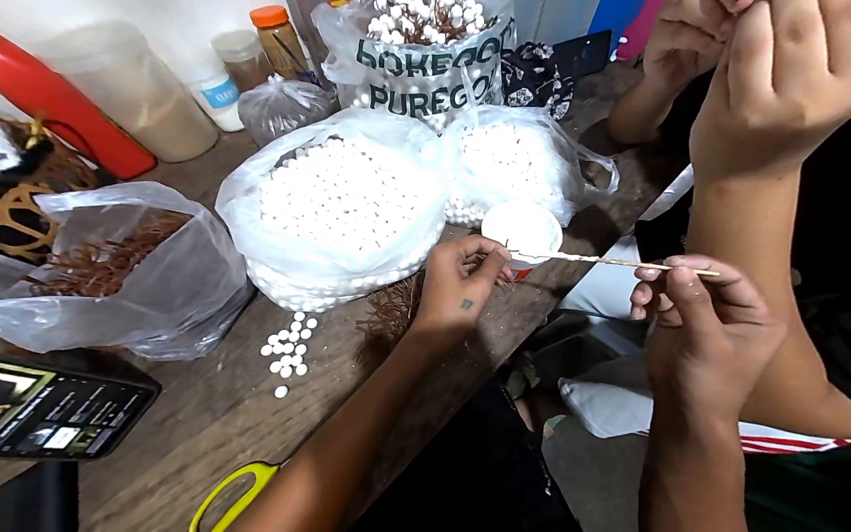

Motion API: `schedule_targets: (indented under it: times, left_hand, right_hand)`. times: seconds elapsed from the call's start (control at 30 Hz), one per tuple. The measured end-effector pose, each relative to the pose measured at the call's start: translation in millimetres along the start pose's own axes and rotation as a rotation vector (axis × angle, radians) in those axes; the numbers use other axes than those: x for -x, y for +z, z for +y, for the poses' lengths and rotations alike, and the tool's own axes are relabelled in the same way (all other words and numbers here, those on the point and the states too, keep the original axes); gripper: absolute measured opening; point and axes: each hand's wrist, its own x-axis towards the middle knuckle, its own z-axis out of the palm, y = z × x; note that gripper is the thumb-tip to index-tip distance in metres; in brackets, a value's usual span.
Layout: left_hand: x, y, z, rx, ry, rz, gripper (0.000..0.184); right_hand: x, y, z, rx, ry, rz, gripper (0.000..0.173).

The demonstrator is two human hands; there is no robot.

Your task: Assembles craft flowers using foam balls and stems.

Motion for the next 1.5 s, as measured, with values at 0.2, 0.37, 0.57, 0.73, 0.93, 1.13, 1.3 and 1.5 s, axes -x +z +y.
schedule_targets:
  times: [0.2, 0.37, 0.57, 0.73, 0.93, 1.13, 1.3, 1.5]
  left_hand:
    - [3.0, -4.7, 1.2, -0.001, 0.002, 0.001, 0.010]
    - [9.6, -15.9, -3.3, 0.048, 0.037, -0.003, 0.011]
    - [18.5, -33.6, -8.9, 0.265, 0.132, -0.108, 0.017]
    - [47.1, -64.4, -12.0, 0.357, 0.238, -0.170, 0.020]
    - [110.2, -120.5, -25.0, 0.098, 0.318, 0.119, 0.017]
    - [157.4, -160.7, -40.9, 0.019, 0.286, 0.353, 0.019]
    - [170.6, -188.9, -53.4, -0.036, 0.305, 0.442, 0.017]
    - [165.5, -184.1, -62.2, 0.087, 0.243, 0.478, 0.012]
  right_hand:
    - [1.0, 2.0, 7.8, 0.039, 0.006, 0.011, 0.017]
    - [-6.9, 11.0, 9.7, 0.097, -0.063, -0.012, 0.015]
    - [-11.0, 27.3, 7.6, 0.268, -0.178, -0.019, 0.011]
    - [-20.4, 37.6, 29.3, 0.755, -0.103, -0.224, 0.023]
    - [-27.1, 35.1, -24.2, 0.895, -0.131, -0.322, 0.051]
    - [-32.3, 108.0, -49.1, 0.665, -0.356, -0.382, 0.031]
    - [6.5, 183.4, -20.5, 0.536, -0.331, -0.796, 0.022]
    - [39.3, 254.2, 31.1, 0.575, -0.423, -1.303, 0.017]
